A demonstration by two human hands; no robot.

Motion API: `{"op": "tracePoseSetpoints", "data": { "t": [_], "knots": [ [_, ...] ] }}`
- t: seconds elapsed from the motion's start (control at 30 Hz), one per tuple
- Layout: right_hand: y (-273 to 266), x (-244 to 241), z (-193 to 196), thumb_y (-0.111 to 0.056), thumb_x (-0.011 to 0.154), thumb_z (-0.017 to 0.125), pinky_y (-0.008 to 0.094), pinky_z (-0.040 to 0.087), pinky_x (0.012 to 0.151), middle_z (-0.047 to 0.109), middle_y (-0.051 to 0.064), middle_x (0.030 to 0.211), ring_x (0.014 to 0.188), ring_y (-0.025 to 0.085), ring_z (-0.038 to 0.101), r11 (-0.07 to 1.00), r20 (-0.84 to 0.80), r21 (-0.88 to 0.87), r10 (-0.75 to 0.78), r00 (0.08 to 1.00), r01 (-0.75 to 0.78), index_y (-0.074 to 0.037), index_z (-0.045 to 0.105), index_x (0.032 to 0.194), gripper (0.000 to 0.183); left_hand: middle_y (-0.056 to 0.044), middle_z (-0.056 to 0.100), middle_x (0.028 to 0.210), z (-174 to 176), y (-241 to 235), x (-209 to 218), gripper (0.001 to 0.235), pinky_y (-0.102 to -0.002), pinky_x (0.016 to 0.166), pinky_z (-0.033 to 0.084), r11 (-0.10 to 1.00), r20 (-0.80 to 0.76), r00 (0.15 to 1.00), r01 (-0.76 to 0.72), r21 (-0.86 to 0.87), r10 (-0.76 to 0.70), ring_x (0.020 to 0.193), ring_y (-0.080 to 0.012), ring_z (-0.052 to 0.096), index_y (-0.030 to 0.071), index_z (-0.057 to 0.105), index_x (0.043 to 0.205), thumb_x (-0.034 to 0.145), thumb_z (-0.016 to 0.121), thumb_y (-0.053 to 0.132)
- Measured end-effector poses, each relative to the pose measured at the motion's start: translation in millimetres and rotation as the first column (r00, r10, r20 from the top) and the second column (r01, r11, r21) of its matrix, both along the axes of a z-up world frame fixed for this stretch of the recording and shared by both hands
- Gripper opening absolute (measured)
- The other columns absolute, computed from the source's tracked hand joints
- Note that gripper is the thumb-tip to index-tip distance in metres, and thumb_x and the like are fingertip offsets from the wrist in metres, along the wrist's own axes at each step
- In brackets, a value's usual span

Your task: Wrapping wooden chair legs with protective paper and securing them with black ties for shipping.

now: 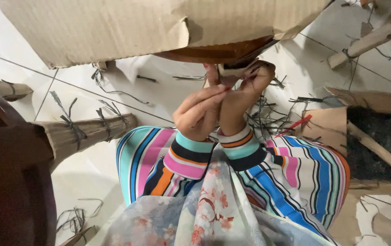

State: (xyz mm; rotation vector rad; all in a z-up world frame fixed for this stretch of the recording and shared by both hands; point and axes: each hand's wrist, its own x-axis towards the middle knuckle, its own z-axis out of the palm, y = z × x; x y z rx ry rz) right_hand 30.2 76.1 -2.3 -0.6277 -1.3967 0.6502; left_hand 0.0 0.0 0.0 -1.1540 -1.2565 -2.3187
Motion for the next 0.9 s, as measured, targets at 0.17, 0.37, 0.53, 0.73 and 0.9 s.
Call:
{"op": "tracePoseSetpoints", "data": {
  "t": [0.17,0.37,0.53,0.73,0.9],
  "knots": [
    [-33.7,15.1,33.2,0.007,0.105,0.045,0.015,0.04,0.097,0.051,0.012,0.106,0.103,0.01,0.046,0.982,0.075,0.025,0.183,0.98,-0.186,0.015,0.053,0.109,0.012,-0.018,0.078,0.099,5.4,2.7,0.0,0.014,-0.033,0.083,0.064,0.995,-0.165,0.983,0.091,0.038,-0.083,0.083,-0.0262,0.079,-0.004,0.08,0.09,0.09,0.067,-0.01],
    [-4.9,39.2,-10.4,0.011,0.091,0.071,0.037,0.056,0.08,0.069,0.027,0.092,0.085,0.034,0.068,0.949,0.117,0.251,0.165,0.979,-0.19,0.015,0.071,0.09,0.005,-0.021,0.076,0.103,-5.6,10.5,-0.1,0.017,-0.039,0.084,0.064,0.988,-0.192,0.974,0.137,0.072,-0.122,0.087,-0.0304,0.077,-0.006,0.079,0.097,0.095,0.062,-0.007],
    [-4.6,47.6,4.3,0.005,0.095,0.068,0.039,0.056,0.083,0.071,0.022,0.092,0.083,0.033,0.068,0.955,0.176,0.235,0.14,0.974,-0.18,0.011,0.073,0.09,0.009,-0.024,0.073,0.107,-7.4,21.2,-18.0,0.016,-0.045,0.087,0.061,0.987,-0.149,0.984,0.114,0.11,-0.097,0.096,-0.0359,0.074,-0.01,0.074,0.106,0.096,0.062,-0.006],
    [-11.7,56.6,11.4,0.009,0.095,0.067,0.041,0.054,0.079,0.069,0.026,0.091,0.084,0.035,0.067,0.938,0.194,0.254,0.189,0.963,-0.235,0.015,0.07,0.097,0.007,-0.015,0.069,0.099,-5.0,33.6,-28.8,0.01,-0.04,0.077,0.063,0.995,-0.302,0.952,0.074,0.067,-0.05,0.085,-0.0296,0.072,-0.002,0.078,0.099,0.093,0.07,-0.003],
    [-14.4,63.3,5.5,0.012,0.1,0.058,0.038,0.061,0.078,0.071,0.029,0.102,0.084,0.033,0.073,0.96,0.136,0.126,0.231,0.963,-0.249,0.01,0.051,0.126,0.027,-0.011,0.072,0.094,-4.0,33.6,-32.6,0.007,-0.036,0.07,0.061,0.996,-0.294,0.955,0.06,0.069,-0.037,0.074,-0.0249,0.068,0.002,0.078,0.095,0.095,0.071,0.003]
  ]
}}
